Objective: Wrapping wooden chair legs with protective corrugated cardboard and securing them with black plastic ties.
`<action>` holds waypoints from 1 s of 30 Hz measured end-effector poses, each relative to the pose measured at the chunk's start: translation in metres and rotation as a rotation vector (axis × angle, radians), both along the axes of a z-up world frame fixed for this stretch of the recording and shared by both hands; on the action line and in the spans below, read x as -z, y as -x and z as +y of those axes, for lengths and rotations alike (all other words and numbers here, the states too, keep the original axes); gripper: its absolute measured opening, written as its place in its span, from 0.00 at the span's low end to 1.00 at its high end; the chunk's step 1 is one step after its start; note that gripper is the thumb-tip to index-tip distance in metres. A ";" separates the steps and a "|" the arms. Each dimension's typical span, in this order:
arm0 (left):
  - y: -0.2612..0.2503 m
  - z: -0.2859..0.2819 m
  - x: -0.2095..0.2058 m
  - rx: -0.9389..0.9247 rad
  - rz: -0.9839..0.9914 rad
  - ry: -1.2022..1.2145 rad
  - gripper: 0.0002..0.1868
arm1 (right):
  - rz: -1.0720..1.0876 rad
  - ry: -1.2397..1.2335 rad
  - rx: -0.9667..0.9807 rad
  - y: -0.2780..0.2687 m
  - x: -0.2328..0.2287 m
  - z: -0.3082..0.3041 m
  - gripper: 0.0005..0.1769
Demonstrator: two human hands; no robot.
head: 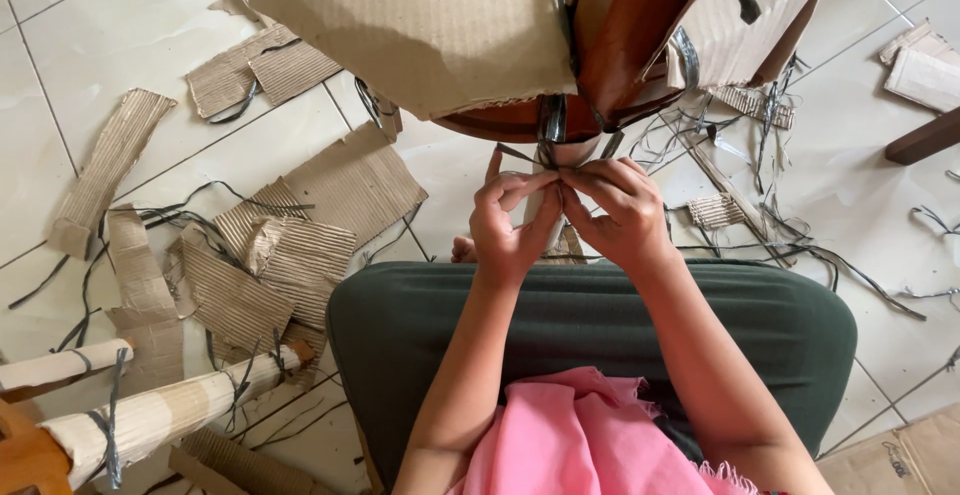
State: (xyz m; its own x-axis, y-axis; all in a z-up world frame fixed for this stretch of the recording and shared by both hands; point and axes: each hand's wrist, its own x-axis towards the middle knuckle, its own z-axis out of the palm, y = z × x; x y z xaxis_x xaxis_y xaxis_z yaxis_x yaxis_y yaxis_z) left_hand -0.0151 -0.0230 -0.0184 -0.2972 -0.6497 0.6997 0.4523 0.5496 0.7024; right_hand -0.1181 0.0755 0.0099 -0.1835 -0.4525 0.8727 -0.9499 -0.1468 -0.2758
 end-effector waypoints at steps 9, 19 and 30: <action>0.002 -0.007 0.005 -0.066 -0.051 0.067 0.18 | -0.343 -0.128 -0.120 -0.004 -0.006 0.002 0.07; -0.014 0.008 -0.009 0.287 -0.199 -0.554 0.21 | -0.642 -0.173 -0.201 -0.013 -0.003 0.007 0.03; -0.002 0.018 0.035 0.252 -0.030 -0.792 0.29 | -0.551 -0.152 -0.122 -0.027 -0.003 0.010 0.09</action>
State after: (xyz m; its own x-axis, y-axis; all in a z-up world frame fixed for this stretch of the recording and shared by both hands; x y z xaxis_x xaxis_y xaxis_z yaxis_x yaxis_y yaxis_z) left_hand -0.0133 -0.0049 -0.0537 -0.5106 -0.8582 0.0528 0.4710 -0.2278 0.8522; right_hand -0.0913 0.0852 0.0125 -0.5308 -0.6118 0.5865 -0.6388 -0.1659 -0.7512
